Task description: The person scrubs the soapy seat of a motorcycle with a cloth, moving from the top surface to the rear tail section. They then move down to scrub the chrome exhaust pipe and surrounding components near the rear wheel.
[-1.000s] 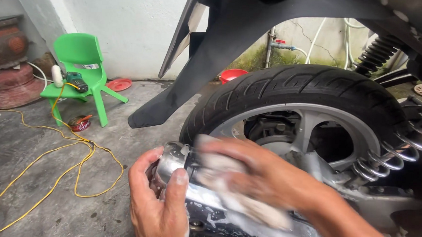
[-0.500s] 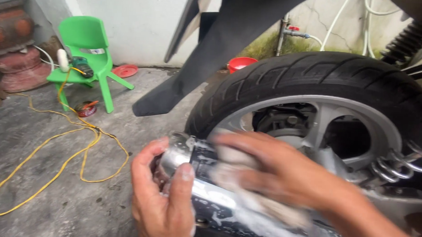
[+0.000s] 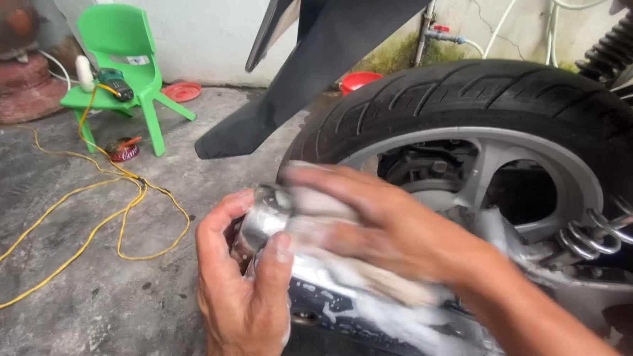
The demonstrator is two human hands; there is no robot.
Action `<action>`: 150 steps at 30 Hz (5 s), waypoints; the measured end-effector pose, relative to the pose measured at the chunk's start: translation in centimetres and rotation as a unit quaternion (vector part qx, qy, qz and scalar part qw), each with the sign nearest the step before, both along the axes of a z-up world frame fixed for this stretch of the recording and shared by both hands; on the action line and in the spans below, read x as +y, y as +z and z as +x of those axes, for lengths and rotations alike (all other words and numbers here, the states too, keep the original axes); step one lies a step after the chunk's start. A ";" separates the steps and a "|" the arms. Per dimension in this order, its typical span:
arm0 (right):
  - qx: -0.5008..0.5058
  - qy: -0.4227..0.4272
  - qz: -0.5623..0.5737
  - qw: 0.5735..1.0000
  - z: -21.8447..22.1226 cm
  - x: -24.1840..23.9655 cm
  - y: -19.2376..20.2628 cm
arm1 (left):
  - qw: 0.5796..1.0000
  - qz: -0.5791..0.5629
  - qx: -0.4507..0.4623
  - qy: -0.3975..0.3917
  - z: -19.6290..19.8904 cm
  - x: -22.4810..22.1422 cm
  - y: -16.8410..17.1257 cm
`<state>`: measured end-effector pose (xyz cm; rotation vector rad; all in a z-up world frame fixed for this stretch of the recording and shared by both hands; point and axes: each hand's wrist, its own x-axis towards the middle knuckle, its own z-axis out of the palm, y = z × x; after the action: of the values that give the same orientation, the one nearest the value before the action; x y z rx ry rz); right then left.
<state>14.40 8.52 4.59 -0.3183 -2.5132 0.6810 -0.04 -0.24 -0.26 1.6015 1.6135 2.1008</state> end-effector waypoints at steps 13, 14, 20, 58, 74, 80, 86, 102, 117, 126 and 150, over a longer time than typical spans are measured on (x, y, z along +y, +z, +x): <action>-0.093 -0.200 -0.106 0.970 -2.2 -0.1 1.3 | 0.992 0.060 -0.098 -0.056 -0.2 0.2 0.6; -0.129 -0.278 -0.129 0.943 -1.2 0.0 1.0 | 0.988 0.073 -0.121 -0.067 0.4 0.5 0.4; -0.077 -0.142 -0.145 0.976 -5.4 1.1 2.2 | 0.991 0.034 -0.116 -0.063 -0.1 0.1 -0.2; 0.090 -0.197 -0.062 0.974 -6.1 -6.2 2.8 | 0.941 -0.312 0.103 -0.079 -5.6 -2.8 5.0; -0.109 -0.296 0.201 0.927 1.2 -5.4 -5.9 | 0.864 -0.297 -0.302 -0.271 -7.3 2.5 1.7; -0.136 -0.327 0.181 0.918 0.9 -5.0 -6.0 | 0.803 -0.316 -0.431 -0.261 -8.8 1.7 -2.7; -0.152 -0.333 0.185 0.912 0.6 -4.6 -6.2 | 0.863 -0.202 -0.200 -0.418 -8.1 5.2 1.7; -0.178 -0.358 0.126 0.908 0.8 -4.7 -6.4 | 0.909 -0.208 -0.137 -0.333 -6.9 3.5 4.7; -0.150 -0.365 0.199 0.897 1.1 -4.5 -6.7 | 0.864 -0.265 -0.404 -0.139 -5.2 0.2 1.5; -0.126 -0.374 0.188 0.899 0.0 -5.4 -5.7 | 0.868 -0.235 -0.332 -0.284 -6.6 3.1 0.2; -0.117 -0.359 0.173 0.910 0.1 -6.1 -5.1 | 0.992 0.017 -0.028 0.124 1.0 -2.8 -0.4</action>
<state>14.49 2.41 -0.49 -1.1646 -2.3980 -0.1028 0.98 -3.08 -0.68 1.3992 1.8532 2.2786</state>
